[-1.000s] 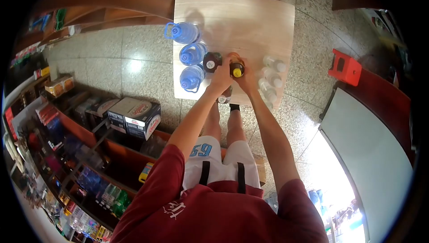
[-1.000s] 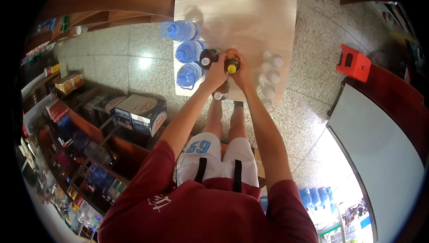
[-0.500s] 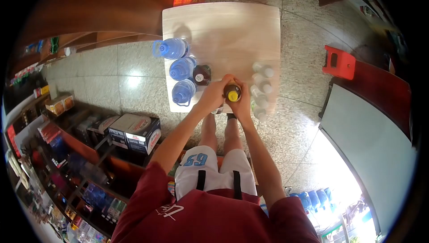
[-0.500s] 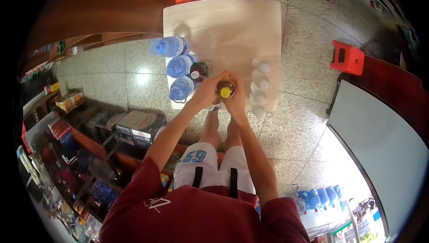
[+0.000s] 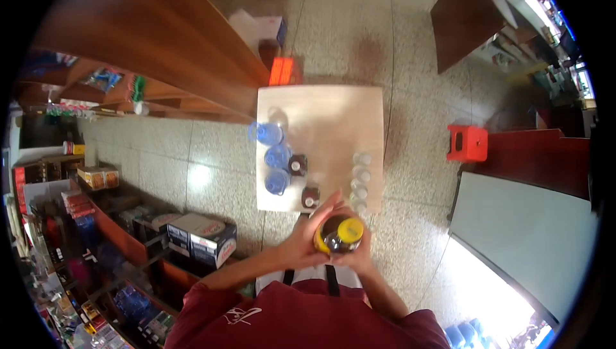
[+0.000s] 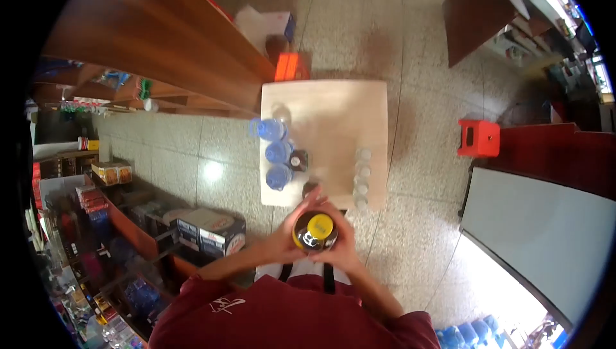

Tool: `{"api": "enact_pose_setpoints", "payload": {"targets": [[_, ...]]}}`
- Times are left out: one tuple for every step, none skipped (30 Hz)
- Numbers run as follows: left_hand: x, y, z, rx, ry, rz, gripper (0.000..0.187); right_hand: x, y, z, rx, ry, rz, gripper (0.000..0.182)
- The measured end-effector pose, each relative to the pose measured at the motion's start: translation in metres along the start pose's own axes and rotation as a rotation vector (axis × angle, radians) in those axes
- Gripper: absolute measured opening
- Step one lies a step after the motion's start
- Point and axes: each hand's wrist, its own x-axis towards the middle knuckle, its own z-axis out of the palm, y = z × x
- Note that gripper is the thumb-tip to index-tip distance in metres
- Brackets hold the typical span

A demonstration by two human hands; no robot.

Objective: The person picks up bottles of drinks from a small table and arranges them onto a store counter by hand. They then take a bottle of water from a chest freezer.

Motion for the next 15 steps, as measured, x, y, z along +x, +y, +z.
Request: {"api": "enact_pose_setpoints", "payload": {"targets": [[0.000, 0.020, 0.013, -0.058, 0.053, 0.011, 0.099, -0.007, -0.017, 0.016, 0.018, 0.028, -0.009, 0.091], [-0.009, 0.017, 0.020, -0.055, 0.100, 0.113, 0.102, -0.012, -0.030, 0.028, 0.014, 0.029, -0.051, 0.090], [-0.010, 0.032, 0.027, -0.032, 0.147, 0.164, 0.104, -0.017, -0.043, 0.040, 0.011, 0.033, -0.091, 0.089], [-0.013, 0.042, 0.033, -0.085, 0.155, 0.185, 0.103, -0.020, -0.058, 0.054, -0.005, 0.082, -0.194, 0.080], [-0.014, 0.049, 0.042, -0.086, 0.197, 0.238, 0.098, -0.022, -0.073, 0.066, -0.017, 0.133, -0.299, 0.071], [-0.015, 0.057, 0.057, -0.068, 0.296, 0.326, 0.093, -0.027, -0.086, 0.071, -0.039, 0.087, -0.323, 0.072], [-0.014, 0.067, 0.068, -0.054, 0.373, 0.403, 0.089, -0.035, -0.099, 0.075, -0.063, 0.043, -0.343, 0.073], [-0.013, 0.078, 0.078, -0.034, 0.426, 0.477, 0.084, -0.043, -0.109, 0.077, -0.091, 0.003, -0.362, 0.075], [-0.013, 0.095, 0.080, -0.040, 0.377, 0.523, 0.080, -0.045, -0.104, 0.084, -0.119, 0.020, -0.494, 0.080], [-0.007, 0.122, 0.076, -0.043, 0.267, 0.558, 0.077, -0.047, -0.098, 0.091, -0.149, 0.042, -0.628, 0.085], [-0.005, 0.146, 0.075, -0.037, 0.186, 0.602, 0.074, -0.048, -0.093, 0.099, -0.180, 0.070, -0.759, 0.091], [-0.008, 0.165, 0.077, -0.016, 0.174, 0.649, 0.071, -0.048, -0.099, 0.113, -0.255, 0.173, -0.796, 0.084], [-0.012, 0.172, 0.082, 0.050, 0.282, 0.680, 0.068, -0.052, -0.112, 0.129, -0.329, 0.283, -0.828, 0.077], [-0.016, 0.179, 0.087, 0.118, 0.395, 0.701, 0.066, -0.060, -0.126, 0.146, -0.399, 0.396, -0.856, 0.071], [-0.020, 0.185, 0.091, 0.185, 0.511, 0.712, 0.064, -0.064, -0.136, 0.157, -0.403, 0.428, -0.859, 0.067]]}}
